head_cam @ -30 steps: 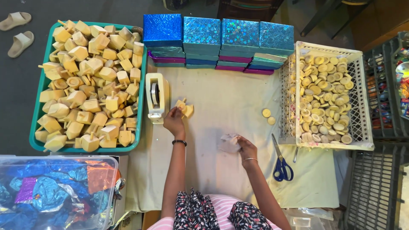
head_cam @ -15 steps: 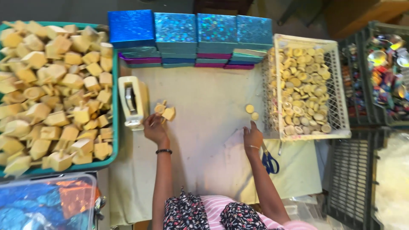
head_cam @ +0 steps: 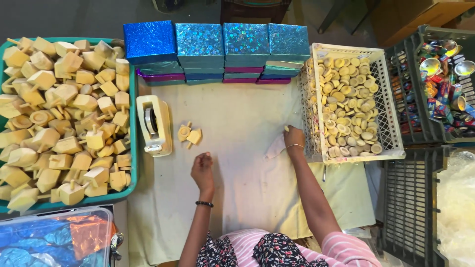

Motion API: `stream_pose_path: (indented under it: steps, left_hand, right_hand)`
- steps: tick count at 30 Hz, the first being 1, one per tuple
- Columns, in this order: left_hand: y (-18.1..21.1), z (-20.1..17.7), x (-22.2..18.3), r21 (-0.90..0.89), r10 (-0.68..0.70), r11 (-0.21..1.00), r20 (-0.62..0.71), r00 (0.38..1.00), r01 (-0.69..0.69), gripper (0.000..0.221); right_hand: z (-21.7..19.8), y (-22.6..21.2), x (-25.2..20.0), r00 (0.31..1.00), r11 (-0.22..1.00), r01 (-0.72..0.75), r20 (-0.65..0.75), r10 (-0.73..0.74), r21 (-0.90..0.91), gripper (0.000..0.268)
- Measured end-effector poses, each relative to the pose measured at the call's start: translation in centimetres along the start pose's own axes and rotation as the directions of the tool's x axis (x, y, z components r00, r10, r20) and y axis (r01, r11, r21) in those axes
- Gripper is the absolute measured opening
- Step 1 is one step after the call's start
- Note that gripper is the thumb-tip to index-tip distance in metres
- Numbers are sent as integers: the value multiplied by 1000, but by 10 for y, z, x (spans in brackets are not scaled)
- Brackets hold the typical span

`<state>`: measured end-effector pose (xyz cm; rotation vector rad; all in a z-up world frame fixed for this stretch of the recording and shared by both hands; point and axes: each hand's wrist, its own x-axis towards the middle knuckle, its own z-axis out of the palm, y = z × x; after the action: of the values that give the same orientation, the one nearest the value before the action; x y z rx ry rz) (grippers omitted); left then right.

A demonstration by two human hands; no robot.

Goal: Packaging and sorting small yellow dreidel-like components into boxes and crates.

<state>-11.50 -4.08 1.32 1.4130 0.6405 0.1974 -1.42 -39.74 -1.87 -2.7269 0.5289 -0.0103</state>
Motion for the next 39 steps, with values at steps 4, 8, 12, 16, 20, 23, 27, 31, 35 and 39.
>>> stream_pose_path:
  steps: [4,8,12,16,20,23,27,31,35,39]
  left_hand:
    - [-5,6,-13,12,-88,996,195,977,87,20]
    - [12,17,-29,107,-41,994,408,912,-4,36]
    - [32,33,-39,207,-9,973,477,879,-102,38]
    - [47,33,-49,174,-46,982,614,788,-78,34]
    - [75,23,-59,113,-133,990,562,816,84,32]
    - [82,12,-59,19,-115,993,446,888,119,32]
    - [90,1,-65,-30,-171,979,424,889,203,32]
    - [98,1,-76,-31,-192,971,478,857,235,31]
    - [111,2,-91,69,-136,991,437,889,118,27]
    - [119,2,-104,238,-91,971,402,911,-8,26]
  right_hand:
    - [8,10,3,998,995,-35,61,30,89,27]
    - [12,1,-39,840,616,-342,524,-138,710,22]
    - [-61,-80,-110,752,682,-317,613,-242,658,21]
    - [-69,-98,-133,757,729,-201,576,-309,654,26]
    - [-94,-114,-152,789,710,-154,518,-330,687,33]
    - [-113,-120,-158,897,796,106,289,-336,596,30]
    - [-113,-116,-159,954,679,149,76,-290,719,24]
    - [-120,-130,-169,765,570,557,-106,-635,604,26]
    - [-115,-139,-184,819,661,499,-56,-571,561,29]
    - [-111,-145,-197,720,633,683,-189,-668,364,30]
